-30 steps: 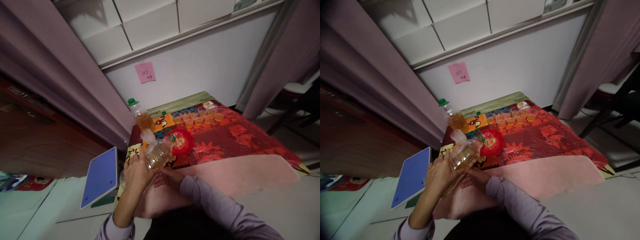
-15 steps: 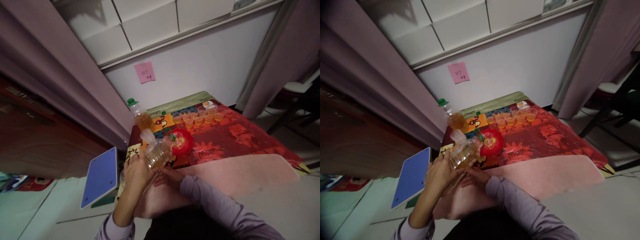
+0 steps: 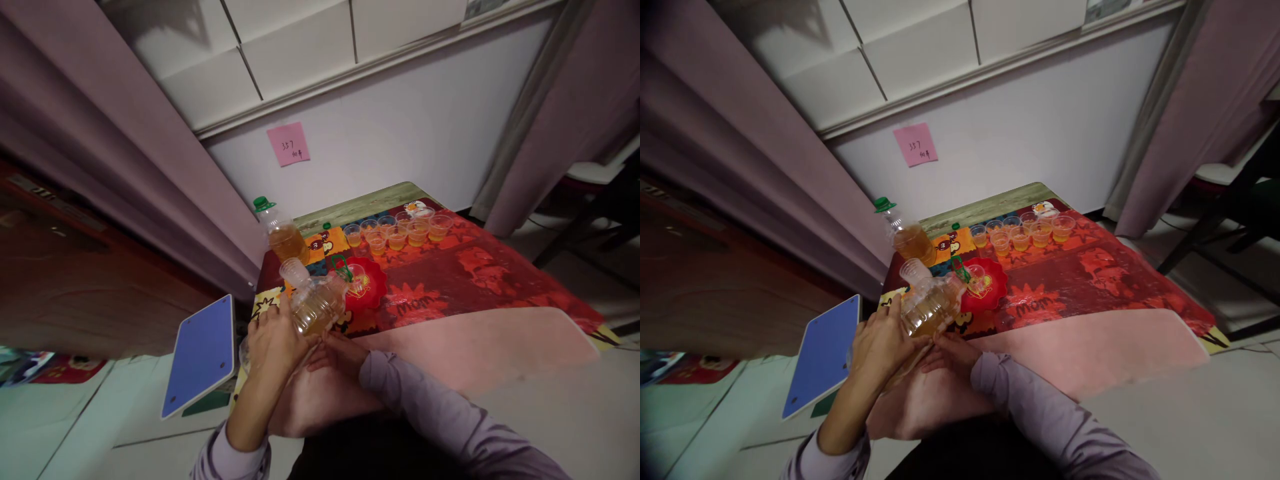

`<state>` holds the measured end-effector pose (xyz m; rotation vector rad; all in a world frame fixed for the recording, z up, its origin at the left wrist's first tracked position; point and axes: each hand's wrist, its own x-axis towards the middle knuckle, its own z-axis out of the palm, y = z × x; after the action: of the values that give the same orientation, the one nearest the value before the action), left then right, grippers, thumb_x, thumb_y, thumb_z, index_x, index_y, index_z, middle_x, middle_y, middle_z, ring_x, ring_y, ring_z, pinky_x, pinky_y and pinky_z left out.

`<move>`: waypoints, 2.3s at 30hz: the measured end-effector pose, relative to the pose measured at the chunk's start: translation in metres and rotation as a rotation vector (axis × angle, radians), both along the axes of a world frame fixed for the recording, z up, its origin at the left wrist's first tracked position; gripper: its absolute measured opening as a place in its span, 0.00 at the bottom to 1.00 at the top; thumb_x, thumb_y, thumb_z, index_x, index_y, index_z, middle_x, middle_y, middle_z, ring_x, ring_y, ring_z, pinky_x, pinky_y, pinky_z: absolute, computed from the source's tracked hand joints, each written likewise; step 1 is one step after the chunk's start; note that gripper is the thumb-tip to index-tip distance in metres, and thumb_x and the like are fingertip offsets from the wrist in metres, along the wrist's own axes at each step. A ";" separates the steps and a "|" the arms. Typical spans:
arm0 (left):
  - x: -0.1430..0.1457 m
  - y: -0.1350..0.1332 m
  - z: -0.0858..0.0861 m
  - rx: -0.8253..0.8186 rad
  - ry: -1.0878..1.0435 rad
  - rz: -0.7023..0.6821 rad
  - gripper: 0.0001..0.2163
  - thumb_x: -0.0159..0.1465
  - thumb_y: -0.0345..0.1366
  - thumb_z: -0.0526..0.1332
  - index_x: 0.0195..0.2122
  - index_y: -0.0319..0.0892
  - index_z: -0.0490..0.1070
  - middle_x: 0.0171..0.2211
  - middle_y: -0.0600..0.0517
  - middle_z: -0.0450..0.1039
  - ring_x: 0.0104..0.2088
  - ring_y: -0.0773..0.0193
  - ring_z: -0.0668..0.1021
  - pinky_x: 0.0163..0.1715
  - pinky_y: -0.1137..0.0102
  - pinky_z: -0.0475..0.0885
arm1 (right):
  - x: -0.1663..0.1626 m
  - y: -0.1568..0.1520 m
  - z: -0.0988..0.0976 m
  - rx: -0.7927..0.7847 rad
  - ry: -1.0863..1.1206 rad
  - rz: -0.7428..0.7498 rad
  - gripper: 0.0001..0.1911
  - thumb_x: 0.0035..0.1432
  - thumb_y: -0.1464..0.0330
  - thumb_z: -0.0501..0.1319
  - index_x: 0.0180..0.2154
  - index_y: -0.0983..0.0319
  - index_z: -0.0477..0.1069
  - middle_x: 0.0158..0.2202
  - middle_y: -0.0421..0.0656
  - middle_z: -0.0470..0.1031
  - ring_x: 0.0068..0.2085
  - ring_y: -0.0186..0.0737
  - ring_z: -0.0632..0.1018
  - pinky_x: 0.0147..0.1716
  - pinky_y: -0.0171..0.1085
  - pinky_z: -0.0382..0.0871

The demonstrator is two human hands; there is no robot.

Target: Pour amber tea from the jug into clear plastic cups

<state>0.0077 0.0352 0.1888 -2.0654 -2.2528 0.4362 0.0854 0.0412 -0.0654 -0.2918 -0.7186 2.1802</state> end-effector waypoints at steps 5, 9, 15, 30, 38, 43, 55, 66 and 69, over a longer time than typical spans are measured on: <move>0.001 0.000 0.002 0.005 -0.012 -0.003 0.42 0.61 0.52 0.70 0.71 0.37 0.60 0.61 0.33 0.77 0.63 0.40 0.78 0.61 0.53 0.69 | 0.001 0.000 0.004 -0.019 -0.010 0.021 0.28 0.64 0.44 0.69 0.49 0.60 0.75 0.40 0.47 0.83 0.42 0.46 0.84 0.50 0.50 0.77; 0.001 0.000 0.002 0.012 -0.010 -0.006 0.43 0.61 0.51 0.69 0.73 0.37 0.58 0.63 0.33 0.76 0.64 0.40 0.77 0.62 0.53 0.68 | 0.001 0.000 0.003 -0.064 0.000 0.012 0.30 0.60 0.43 0.73 0.48 0.61 0.76 0.39 0.47 0.83 0.41 0.47 0.85 0.50 0.51 0.77; 0.000 0.001 0.000 0.017 0.001 -0.017 0.43 0.61 0.53 0.70 0.71 0.35 0.61 0.60 0.33 0.77 0.62 0.39 0.78 0.61 0.52 0.69 | 0.000 0.000 0.003 -0.071 -0.017 0.013 0.30 0.61 0.44 0.72 0.50 0.61 0.76 0.41 0.47 0.84 0.41 0.46 0.85 0.49 0.50 0.78; -0.002 -0.001 0.000 0.020 -0.011 -0.009 0.46 0.61 0.51 0.70 0.74 0.34 0.56 0.63 0.31 0.75 0.64 0.39 0.77 0.62 0.52 0.69 | 0.000 -0.002 0.011 -0.042 -0.053 -0.004 0.33 0.60 0.40 0.70 0.50 0.61 0.78 0.42 0.49 0.83 0.40 0.49 0.85 0.51 0.53 0.76; -0.001 0.000 0.001 0.004 -0.007 -0.002 0.47 0.61 0.52 0.70 0.76 0.33 0.54 0.65 0.30 0.73 0.65 0.38 0.77 0.63 0.51 0.68 | 0.003 -0.002 0.016 -0.034 -0.048 0.016 0.37 0.54 0.37 0.73 0.49 0.61 0.77 0.39 0.48 0.83 0.39 0.47 0.83 0.52 0.53 0.76; -0.001 -0.001 -0.001 0.020 0.009 0.005 0.48 0.61 0.53 0.69 0.76 0.36 0.54 0.65 0.31 0.74 0.64 0.40 0.77 0.62 0.54 0.68 | 0.003 -0.002 0.015 -0.015 -0.040 0.029 0.37 0.57 0.37 0.70 0.49 0.62 0.77 0.43 0.50 0.84 0.43 0.49 0.84 0.54 0.52 0.75; -0.001 -0.001 0.001 -0.008 0.016 -0.004 0.45 0.62 0.54 0.68 0.74 0.33 0.57 0.63 0.32 0.75 0.64 0.39 0.77 0.62 0.52 0.69 | 0.002 -0.001 0.012 -0.007 -0.036 0.021 0.34 0.60 0.39 0.69 0.51 0.61 0.77 0.40 0.48 0.82 0.42 0.48 0.85 0.52 0.51 0.77; 0.003 -0.001 0.005 -0.017 0.022 0.014 0.47 0.63 0.54 0.69 0.76 0.33 0.54 0.64 0.32 0.75 0.64 0.39 0.77 0.62 0.53 0.69 | 0.006 -0.003 0.016 -0.056 -0.018 0.003 0.33 0.55 0.40 0.74 0.46 0.60 0.77 0.39 0.46 0.82 0.40 0.47 0.84 0.51 0.52 0.78; 0.003 -0.001 0.005 -0.020 0.023 0.015 0.48 0.63 0.55 0.69 0.76 0.32 0.54 0.63 0.31 0.75 0.63 0.38 0.78 0.62 0.52 0.69 | 0.006 -0.003 0.016 -0.069 -0.019 0.002 0.32 0.55 0.41 0.75 0.47 0.59 0.76 0.40 0.46 0.83 0.40 0.46 0.84 0.50 0.51 0.79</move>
<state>0.0109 0.0341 0.1936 -2.0434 -2.2620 0.4824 0.0913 0.0384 -0.0492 -0.3478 -0.6559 2.2100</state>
